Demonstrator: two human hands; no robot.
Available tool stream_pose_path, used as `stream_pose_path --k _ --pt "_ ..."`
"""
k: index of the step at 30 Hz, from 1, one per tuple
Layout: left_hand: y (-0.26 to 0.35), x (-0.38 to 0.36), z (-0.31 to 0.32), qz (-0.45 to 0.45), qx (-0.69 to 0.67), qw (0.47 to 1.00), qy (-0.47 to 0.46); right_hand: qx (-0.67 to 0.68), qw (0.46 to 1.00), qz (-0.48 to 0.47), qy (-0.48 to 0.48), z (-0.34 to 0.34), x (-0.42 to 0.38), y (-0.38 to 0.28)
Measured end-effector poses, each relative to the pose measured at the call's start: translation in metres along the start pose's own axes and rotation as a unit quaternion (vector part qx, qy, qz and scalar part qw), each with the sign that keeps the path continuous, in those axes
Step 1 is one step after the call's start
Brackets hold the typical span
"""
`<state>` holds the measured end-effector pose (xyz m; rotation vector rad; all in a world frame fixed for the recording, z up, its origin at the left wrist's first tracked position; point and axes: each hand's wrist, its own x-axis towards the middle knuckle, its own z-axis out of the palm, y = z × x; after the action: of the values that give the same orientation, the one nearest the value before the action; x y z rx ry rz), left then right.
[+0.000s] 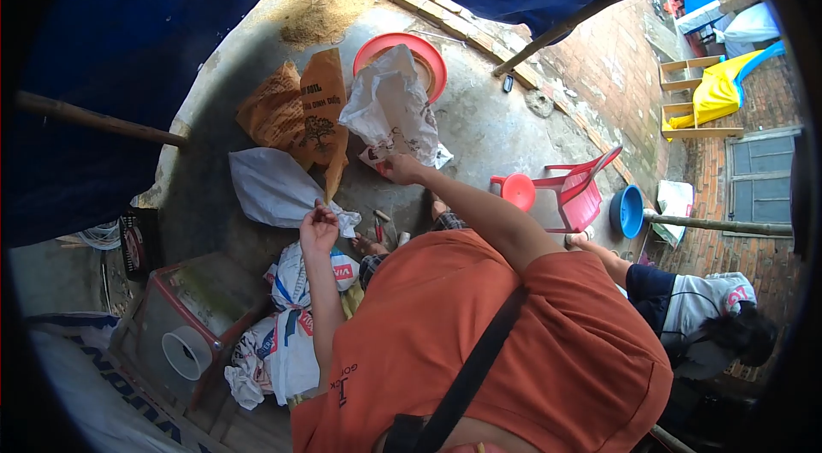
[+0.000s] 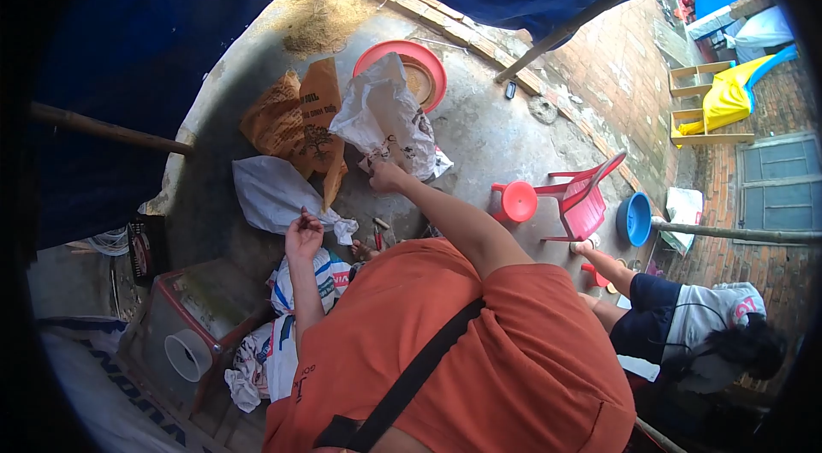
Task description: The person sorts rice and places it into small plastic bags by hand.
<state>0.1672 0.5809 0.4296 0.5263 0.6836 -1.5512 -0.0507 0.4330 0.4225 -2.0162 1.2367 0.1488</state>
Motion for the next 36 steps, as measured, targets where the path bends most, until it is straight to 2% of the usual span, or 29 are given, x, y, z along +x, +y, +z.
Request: stream_pose_path --k 2,6,9,11,12,14,15,16,18,22,24,28,29,30,32,33,34,35,36 --pt "-0.011 0.010 0.002 -0.001 0.003 1.000 0.002 0.024 0.999 -0.034 0.031 -0.001 0.001 0.016" --pt "-0.046 0.034 0.015 -0.003 0.008 1.000 0.003 0.047 0.999 -0.013 -0.003 -0.033 -0.013 0.041" --pt "-0.086 0.056 0.036 0.024 0.018 1.000 0.009 0.115 0.993 0.017 -0.024 -0.059 -0.014 0.077" --pt "-0.116 0.074 0.047 0.026 0.010 1.000 0.011 0.082 0.995 -0.010 0.049 -0.059 -0.008 0.113" --pt "-0.131 0.083 0.053 0.032 0.010 0.999 0.017 0.087 0.995 -0.013 0.043 -0.068 -0.009 0.125" --pt "-0.163 0.101 0.068 -0.020 -0.007 1.000 -0.019 0.128 0.992 -0.002 -0.004 -0.100 -0.013 0.140" --pt "-0.177 0.109 0.076 -0.025 -0.003 1.000 -0.018 0.154 0.987 0.047 -0.024 -0.109 -0.014 0.149" --pt "-0.188 0.116 0.083 -0.028 -0.005 0.999 -0.025 0.153 0.988 0.028 0.006 -0.112 -0.013 0.161" --pt "-0.210 0.126 0.095 -0.023 0.016 0.999 -0.022 0.138 0.989 0.055 -0.026 -0.131 -0.016 0.177" --pt "-0.223 0.141 0.097 -0.017 0.035 0.999 -0.014 0.193 0.976 0.101 0.009 -0.138 -0.025 0.204" --pt "-0.222 0.145 0.101 -0.031 0.042 0.999 -0.014 0.208 0.968 0.134 -0.024 -0.139 -0.030 0.214" --pt "-0.217 0.148 0.114 -0.021 0.042 0.999 -0.008 0.217 0.968 0.129 -0.016 -0.137 -0.030 0.222" --pt "-0.218 0.152 0.117 -0.019 0.055 0.998 -0.015 0.194 0.974 0.118 0.011 -0.135 -0.029 0.221" --pt "-0.217 0.153 0.121 -0.013 0.067 0.997 -0.020 0.243 0.960 0.141 -0.008 -0.133 -0.025 0.222" --pt "-0.214 0.159 0.120 -0.024 0.057 0.997 -0.036 0.234 0.968 0.090 -0.004 -0.130 -0.020 0.224" --pt "-0.213 0.161 0.119 -0.029 0.054 0.997 -0.048 0.274 0.952 0.124 -0.059 -0.129 -0.014 0.227" --pt "-0.212 0.163 0.120 -0.037 0.053 0.996 -0.062 0.320 0.933 0.153 -0.066 -0.141 -0.018 0.219" --pt "-0.212 0.163 0.123 -0.027 0.052 0.997 -0.047 0.184 0.982 0.048 -0.009 -0.133 -0.010 0.232" --pt "-0.210 0.164 0.126 -0.021 0.050 0.998 -0.034 0.055 0.997 0.051 0.020 -0.148 -0.017 0.219"
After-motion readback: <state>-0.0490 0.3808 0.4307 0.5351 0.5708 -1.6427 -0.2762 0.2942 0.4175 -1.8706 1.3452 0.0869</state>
